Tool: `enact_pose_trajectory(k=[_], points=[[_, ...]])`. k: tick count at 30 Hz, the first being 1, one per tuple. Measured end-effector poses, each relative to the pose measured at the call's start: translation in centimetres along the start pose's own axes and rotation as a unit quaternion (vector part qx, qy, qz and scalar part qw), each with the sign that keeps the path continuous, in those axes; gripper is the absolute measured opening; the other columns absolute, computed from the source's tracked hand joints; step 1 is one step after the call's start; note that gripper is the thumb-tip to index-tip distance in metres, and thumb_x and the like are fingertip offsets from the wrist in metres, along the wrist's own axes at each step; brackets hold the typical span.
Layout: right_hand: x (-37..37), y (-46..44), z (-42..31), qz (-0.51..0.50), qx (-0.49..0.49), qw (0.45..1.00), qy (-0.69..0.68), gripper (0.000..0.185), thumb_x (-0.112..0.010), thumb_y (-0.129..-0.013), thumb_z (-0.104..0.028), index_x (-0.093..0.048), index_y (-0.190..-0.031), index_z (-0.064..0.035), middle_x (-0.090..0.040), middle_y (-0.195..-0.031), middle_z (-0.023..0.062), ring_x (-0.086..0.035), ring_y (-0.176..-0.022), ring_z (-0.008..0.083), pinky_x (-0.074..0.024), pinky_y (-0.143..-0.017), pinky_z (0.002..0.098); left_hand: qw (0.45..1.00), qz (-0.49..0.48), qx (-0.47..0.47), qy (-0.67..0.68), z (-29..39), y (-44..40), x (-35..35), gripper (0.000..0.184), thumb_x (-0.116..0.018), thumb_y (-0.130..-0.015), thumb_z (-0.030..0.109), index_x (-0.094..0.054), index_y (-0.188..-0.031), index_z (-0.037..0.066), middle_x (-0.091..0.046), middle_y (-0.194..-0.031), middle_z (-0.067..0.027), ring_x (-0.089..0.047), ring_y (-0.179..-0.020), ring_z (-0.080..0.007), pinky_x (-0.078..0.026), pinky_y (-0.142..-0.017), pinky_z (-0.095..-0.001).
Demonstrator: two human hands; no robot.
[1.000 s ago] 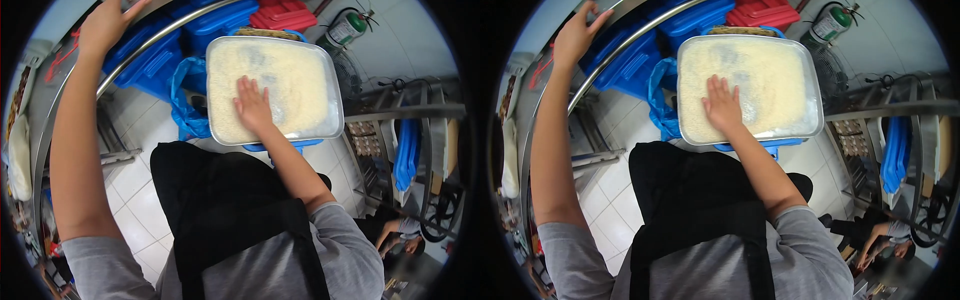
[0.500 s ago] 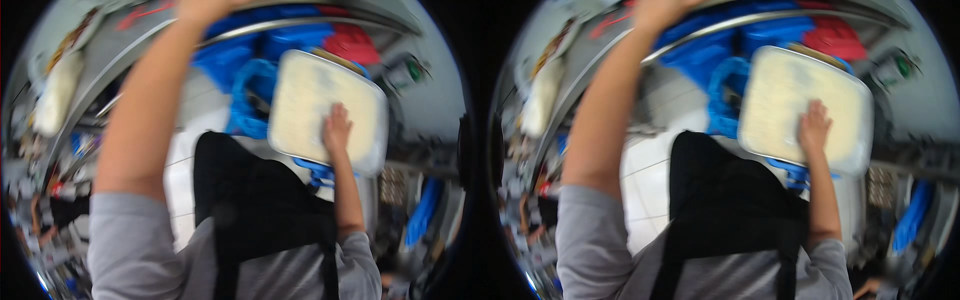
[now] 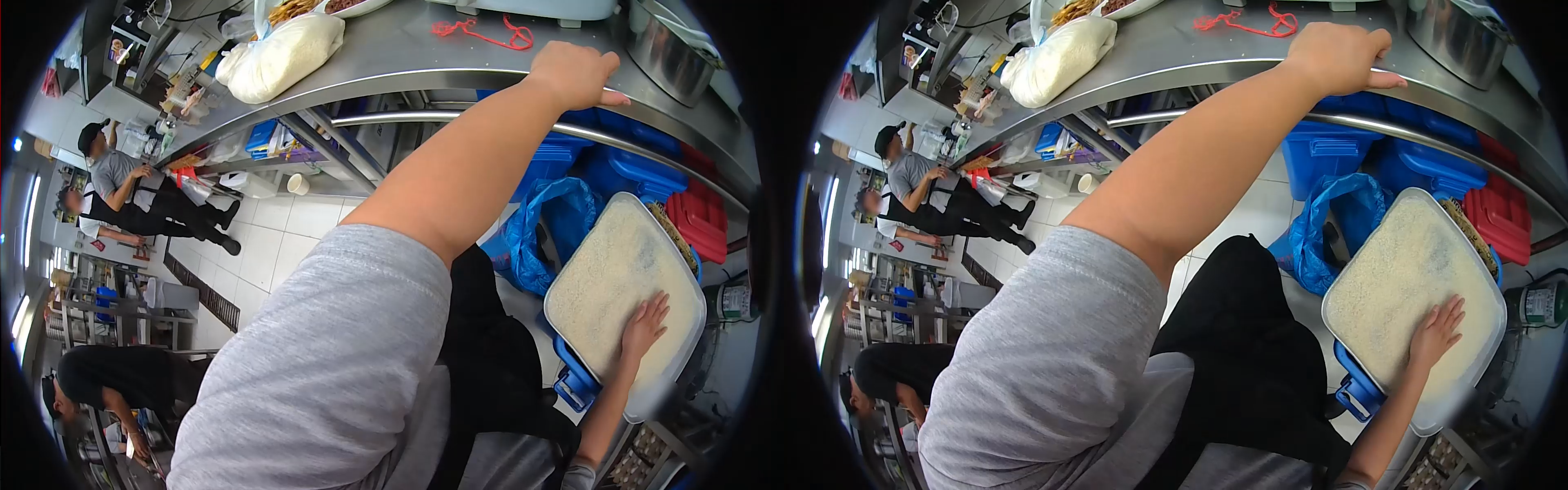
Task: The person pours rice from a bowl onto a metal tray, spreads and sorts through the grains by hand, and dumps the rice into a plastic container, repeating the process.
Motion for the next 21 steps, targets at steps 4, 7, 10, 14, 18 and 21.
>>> enact_pose_trajectory(k=[4, 7, 10, 14, 18, 21], points=[[0.4, 1.1, -1.6, -0.033, 0.051, 0.998, -0.012, 0.056, -0.034, -0.102, -0.033, -0.018, -0.154, -0.0183, -0.018, -0.160, 0.0038, -0.016, -0.147, 0.0276, -0.0110, -0.114, 0.0590, 1.000, 0.010, -0.007, -0.002, 0.0, 0.1, 0.0, 0.064, -0.051, -0.082, 0.070, -0.060, -0.110, 0.013, -0.069, -0.102, -0.0106, -0.066, -0.098, -0.0293, -0.053, -0.078, -0.0429], [0.9, 2.2, -3.1, -0.045, 0.081, 0.993, -0.078, 0.058, -0.041, -0.099, -0.028, -0.023, -0.152, -0.0138, -0.024, -0.157, 0.0103, -0.019, -0.146, 0.0294, -0.0117, -0.114, 0.0578, 1.000, 0.018, -0.012, -0.021, 0.1, 0.0, 0.1, 0.065, -0.051, -0.082, 0.070, -0.060, -0.111, 0.012, -0.068, -0.105, -0.0118, -0.066, -0.098, -0.0312, -0.052, -0.080, -0.0445], [1.9, 3.3, -4.4, -0.106, 0.089, 0.979, -0.147, 0.060, -0.044, -0.097, -0.029, -0.025, -0.151, -0.0110, -0.025, -0.157, 0.0129, -0.019, -0.146, 0.0308, -0.0110, -0.115, 0.0556, 0.999, 0.034, -0.010, 0.009, 0.4, 0.4, 1.2, 0.051, -0.057, -0.085, 0.058, -0.057, -0.095, 0.008, -0.068, -0.089, -0.0177, -0.066, -0.086, -0.0376, -0.051, -0.072, -0.0489], [5.3, 4.4, -2.8, -0.101, 0.103, 0.989, -0.034, 0.061, -0.039, -0.098, -0.035, -0.023, -0.152, -0.0128, -0.022, -0.158, 0.0086, -0.020, -0.146, 0.0295, -0.0122, -0.115, 0.0566, 0.994, 0.096, -0.004, -0.045, 1.0, 0.4, 0.9, 0.050, -0.059, -0.082, 0.059, -0.057, -0.094, 0.010, -0.068, -0.086, -0.0174, -0.066, -0.083, -0.0375, -0.050, -0.070, -0.0493], [4.7, 5.5, 3.9, -0.056, 0.099, 0.993, 0.038, 0.060, -0.037, -0.099, -0.041, -0.024, -0.152, -0.0154, -0.025, -0.157, 0.0054, -0.019, -0.146, 0.0273, -0.0116, -0.116, 0.0560, 0.993, 0.100, -0.053, -0.044, -0.4, -0.4, -0.7, 0.048, -0.056, -0.087, 0.058, -0.053, -0.101, 0.013, -0.057, -0.066, -0.0131, -0.059, -0.065, -0.0346, -0.045, -0.060, -0.0432], [5.3, 5.7, 6.5, -0.030, 0.033, 0.998, 0.034, 0.060, -0.036, -0.099, -0.041, -0.023, -0.152, -0.0145, -0.024, -0.157, 0.0072, -0.018, -0.146, 0.0283, -0.0105, -0.116, 0.0557, 0.995, 0.084, -0.039, -0.039, -0.4, -0.4, -0.9, 0.047, -0.056, -0.088, 0.058, -0.053, -0.101, 0.013, -0.058, -0.067, -0.0136, -0.059, -0.065, -0.0346, -0.045, -0.060, -0.0428]])
Point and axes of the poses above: each hand's wrist, its own y-axis away from the middle knuckle, its own x-axis out of the back of the hand, z = x × y, the point moved 2 cm from there along -y, towards the middle knuckle
